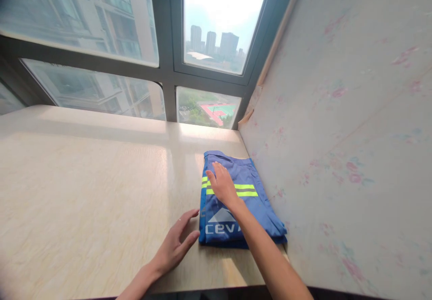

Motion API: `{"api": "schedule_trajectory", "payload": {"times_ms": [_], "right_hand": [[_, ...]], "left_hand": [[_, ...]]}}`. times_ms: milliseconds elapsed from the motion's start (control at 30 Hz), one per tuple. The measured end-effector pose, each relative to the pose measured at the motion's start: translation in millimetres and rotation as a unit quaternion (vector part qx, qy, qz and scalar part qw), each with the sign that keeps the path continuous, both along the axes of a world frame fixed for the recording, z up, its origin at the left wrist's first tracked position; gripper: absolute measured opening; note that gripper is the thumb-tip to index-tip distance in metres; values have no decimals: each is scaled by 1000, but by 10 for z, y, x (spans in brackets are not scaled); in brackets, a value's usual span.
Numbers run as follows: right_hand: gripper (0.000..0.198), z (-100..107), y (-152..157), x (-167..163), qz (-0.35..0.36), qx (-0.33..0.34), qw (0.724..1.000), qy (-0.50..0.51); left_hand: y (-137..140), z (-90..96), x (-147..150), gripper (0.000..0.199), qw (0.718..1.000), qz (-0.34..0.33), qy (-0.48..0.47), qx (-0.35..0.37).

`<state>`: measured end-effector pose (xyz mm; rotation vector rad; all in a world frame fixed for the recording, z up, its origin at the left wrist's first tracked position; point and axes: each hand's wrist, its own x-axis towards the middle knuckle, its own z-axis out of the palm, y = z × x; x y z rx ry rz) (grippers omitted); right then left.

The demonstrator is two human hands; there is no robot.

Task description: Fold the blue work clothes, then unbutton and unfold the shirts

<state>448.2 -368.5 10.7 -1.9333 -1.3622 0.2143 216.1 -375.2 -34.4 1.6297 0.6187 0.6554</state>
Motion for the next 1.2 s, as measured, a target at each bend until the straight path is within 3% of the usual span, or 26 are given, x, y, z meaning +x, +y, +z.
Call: {"api": "schedule_trajectory", "payload": {"times_ms": [100, 200, 300, 400, 533, 800, 1200], "right_hand": [[43, 67, -147, -778, 93, 37, 986, 131], [29, 22, -149, -1369, 173, 53, 956, 230], [24, -178, -17, -1673, 124, 123, 941, 290], [24, -425, 122, -1761, 36, 166, 936, 307], [26, -600, 165, -1752, -5, 135, 947, 291], [27, -587, 65, -1797, 19, 136, 956, 259], [26, -588, 35, -1809, 18, 148, 954, 259]], "left_hand": [[237, 35, -77, 28, 993, 56, -32, -99], [501, 23, -166, 12, 978, 147, -50, -141], [658, 8, -228, 12, 970, 163, -87, -159], [671, 30, -242, 16, 974, 130, -99, -159], [593, 71, -249, 19, 984, 137, -56, -101], [566, -45, -327, 23, 991, 126, 20, 30], [560, -57, -325, 23, 991, 115, 38, 53]]}}
